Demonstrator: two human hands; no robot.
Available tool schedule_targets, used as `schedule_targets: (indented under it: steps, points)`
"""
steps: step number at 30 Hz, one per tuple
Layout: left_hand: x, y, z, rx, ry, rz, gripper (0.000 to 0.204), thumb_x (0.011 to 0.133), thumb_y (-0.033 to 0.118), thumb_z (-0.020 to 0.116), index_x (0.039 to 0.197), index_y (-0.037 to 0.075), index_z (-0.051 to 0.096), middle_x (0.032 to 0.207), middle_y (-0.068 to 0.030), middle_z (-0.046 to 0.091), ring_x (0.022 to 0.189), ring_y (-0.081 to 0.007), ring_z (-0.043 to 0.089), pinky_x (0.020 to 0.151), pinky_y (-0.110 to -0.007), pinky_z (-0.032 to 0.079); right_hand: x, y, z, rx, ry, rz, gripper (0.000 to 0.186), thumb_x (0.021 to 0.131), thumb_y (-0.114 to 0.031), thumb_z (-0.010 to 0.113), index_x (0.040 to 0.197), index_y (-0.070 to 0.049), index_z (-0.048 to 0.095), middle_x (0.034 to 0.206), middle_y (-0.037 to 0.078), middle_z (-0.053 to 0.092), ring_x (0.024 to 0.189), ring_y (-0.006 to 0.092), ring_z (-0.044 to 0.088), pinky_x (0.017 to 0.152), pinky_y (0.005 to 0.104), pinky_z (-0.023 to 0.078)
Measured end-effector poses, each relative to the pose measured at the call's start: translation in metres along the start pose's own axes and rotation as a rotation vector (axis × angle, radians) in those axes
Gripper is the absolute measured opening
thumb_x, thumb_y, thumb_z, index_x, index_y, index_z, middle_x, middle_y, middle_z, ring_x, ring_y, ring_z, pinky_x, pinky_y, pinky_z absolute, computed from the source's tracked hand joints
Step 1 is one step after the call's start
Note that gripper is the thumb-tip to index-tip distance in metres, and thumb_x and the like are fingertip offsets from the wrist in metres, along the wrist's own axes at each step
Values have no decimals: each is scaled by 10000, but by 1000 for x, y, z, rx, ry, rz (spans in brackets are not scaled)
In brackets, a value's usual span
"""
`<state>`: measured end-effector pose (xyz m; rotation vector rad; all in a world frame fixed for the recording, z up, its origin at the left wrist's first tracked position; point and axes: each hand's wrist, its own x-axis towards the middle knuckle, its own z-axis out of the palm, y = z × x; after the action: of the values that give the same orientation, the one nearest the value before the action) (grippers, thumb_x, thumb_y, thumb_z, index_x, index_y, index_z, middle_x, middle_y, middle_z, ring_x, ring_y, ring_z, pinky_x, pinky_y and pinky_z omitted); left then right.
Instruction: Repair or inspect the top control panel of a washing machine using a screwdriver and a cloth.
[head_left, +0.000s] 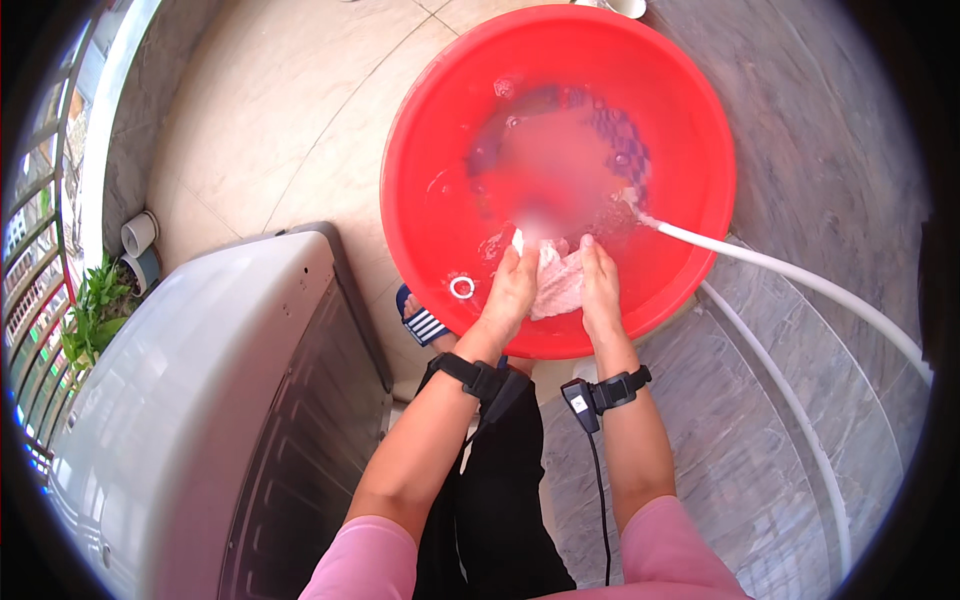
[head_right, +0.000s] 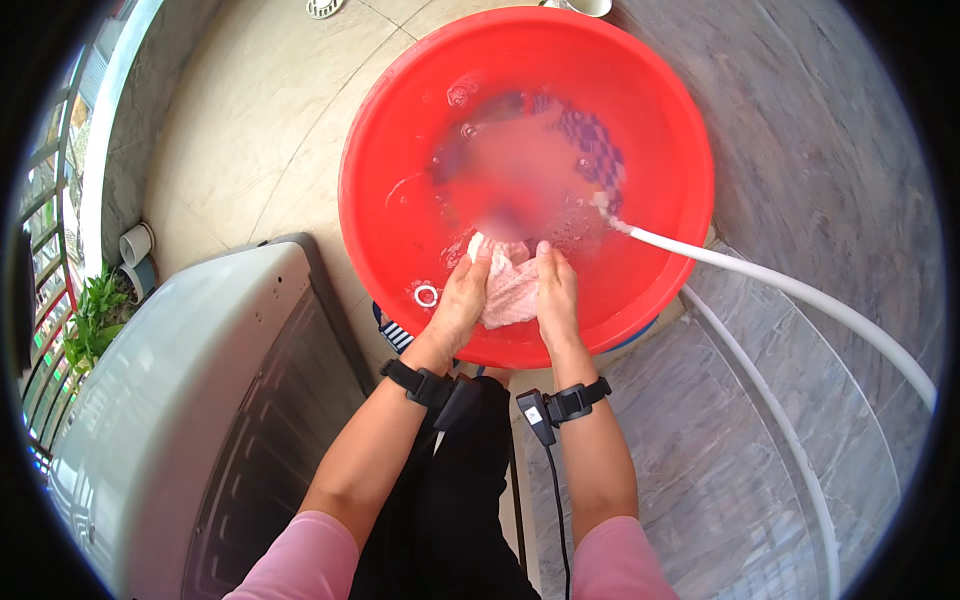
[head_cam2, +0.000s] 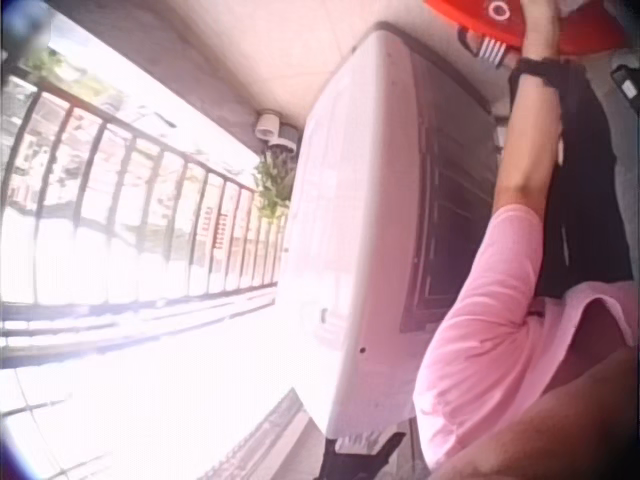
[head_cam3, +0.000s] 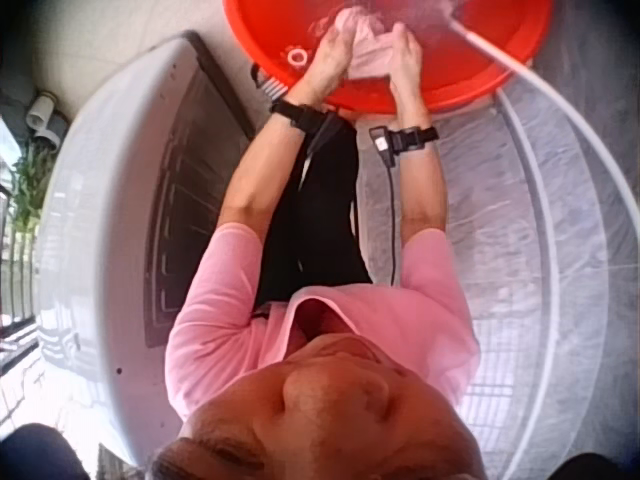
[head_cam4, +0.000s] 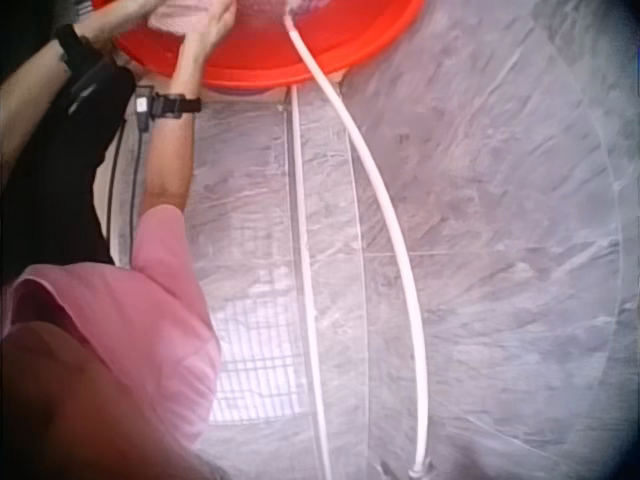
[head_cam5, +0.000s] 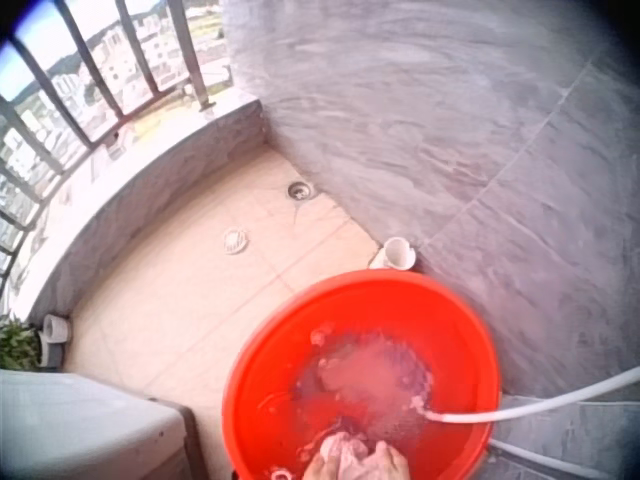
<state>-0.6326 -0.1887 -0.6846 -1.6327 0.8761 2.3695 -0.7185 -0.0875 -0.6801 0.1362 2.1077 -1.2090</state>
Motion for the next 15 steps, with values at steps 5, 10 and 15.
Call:
schedule_targets:
  steps: [5, 10, 15]
  points:
    - [46, 6, -35, -65, 70, 93, 581, 876, 365, 636, 1223, -49, 422, 1155, -142, 552, 1064, -201, 550, 876, -326, 474, 22, 16, -23, 504, -27, 245, 292, 952, -267, 535, 1108, -20, 530, 992, 79, 594, 954, 142, 556, 798, 268, 451]
    - [82, -13, -50, 419, 338, 119, 578, 740, 193, 778, 1137, -84, 464, 1082, -174, 578, 975, -214, 585, 806, -319, 495, 38, 53, -13, -126, -94, 38, 527, 800, -198, 727, 1210, 1, 464, 1117, 140, 574, 1032, 215, 553, 876, 341, 448]
    - [103, -46, -71, 243, 424, -195, 551, 844, 434, 618, 1096, -52, 548, 954, -125, 626, 820, -222, 613, 689, -368, 488, 28, 52, 39, -823, 104, -190, 339, 803, -96, 673, 1092, 49, 570, 923, 171, 672, 853, 253, 630, 783, 356, 481]
